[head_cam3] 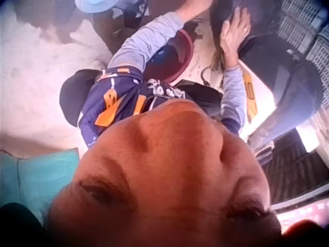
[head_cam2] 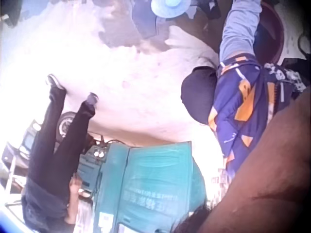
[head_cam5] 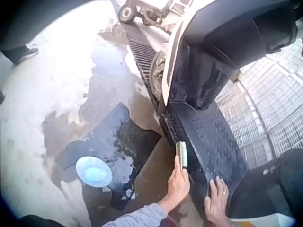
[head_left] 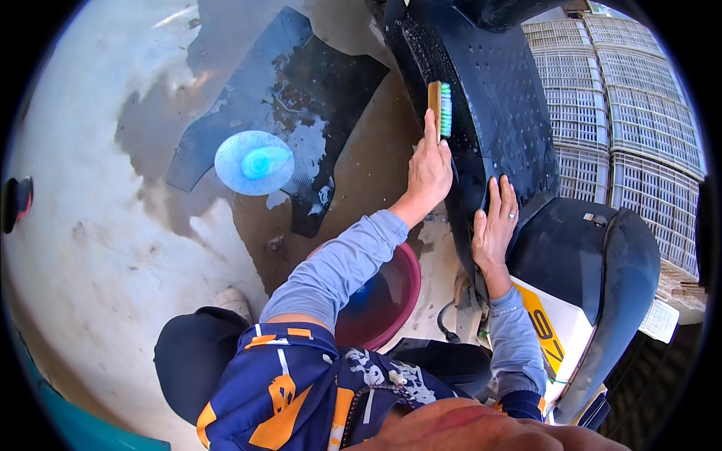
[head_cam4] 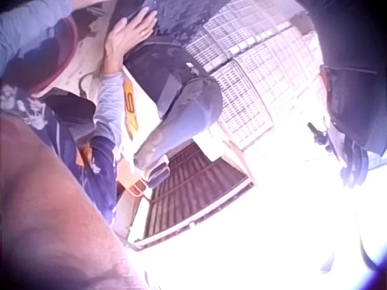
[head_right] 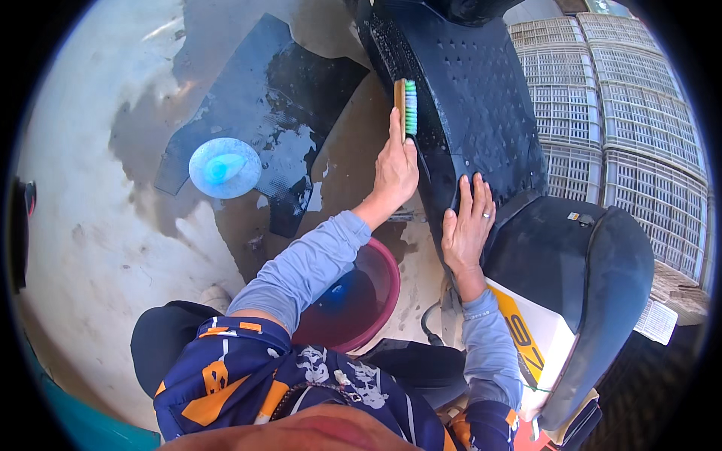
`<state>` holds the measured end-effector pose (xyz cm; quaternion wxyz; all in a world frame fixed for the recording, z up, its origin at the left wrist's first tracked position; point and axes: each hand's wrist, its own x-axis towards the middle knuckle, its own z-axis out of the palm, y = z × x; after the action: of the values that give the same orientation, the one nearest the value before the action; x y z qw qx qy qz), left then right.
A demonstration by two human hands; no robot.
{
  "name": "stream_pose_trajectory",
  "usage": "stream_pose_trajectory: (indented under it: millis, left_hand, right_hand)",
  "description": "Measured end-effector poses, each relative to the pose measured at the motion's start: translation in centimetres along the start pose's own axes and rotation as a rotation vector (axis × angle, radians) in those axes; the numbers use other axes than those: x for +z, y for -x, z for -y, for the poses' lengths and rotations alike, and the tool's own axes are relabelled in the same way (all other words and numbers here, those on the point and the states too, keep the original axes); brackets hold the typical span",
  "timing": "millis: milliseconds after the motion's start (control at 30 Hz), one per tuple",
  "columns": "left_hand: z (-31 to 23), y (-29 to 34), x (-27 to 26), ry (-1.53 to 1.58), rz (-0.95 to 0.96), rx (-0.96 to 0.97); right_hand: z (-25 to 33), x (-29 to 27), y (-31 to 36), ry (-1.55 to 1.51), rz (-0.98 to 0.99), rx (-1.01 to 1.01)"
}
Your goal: The person cleans a scooter and its floor mats by hand using a brush, a cloth, and a bucket of soapy water. They scrub the mats on the ground and wipe the scooter body panels.
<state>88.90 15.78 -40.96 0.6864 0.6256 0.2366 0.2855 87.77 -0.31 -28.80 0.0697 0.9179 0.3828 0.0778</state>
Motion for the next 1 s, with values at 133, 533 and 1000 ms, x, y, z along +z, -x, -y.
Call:
stream_pose_trajectory:
  millis: [133,533,1000]
  left_hand:
    - [0.9,-11.3,-3.4,-0.112,-0.214,-0.028]
    - [1.1,-13.6,-3.5,-0.184,-0.348,0.031]
    - [0.5,-11.9,-3.1,-0.130,-0.235,-0.127]
  right_hand:
    - [0.3,0.6,-0.7,-0.027,-0.002,-0.029]
    - [0.7,0.6,-1.1,-0.037,-0.015,-0.051]
    - [0.9,0.4,-1.4,-0.035,-0.014,-0.047]
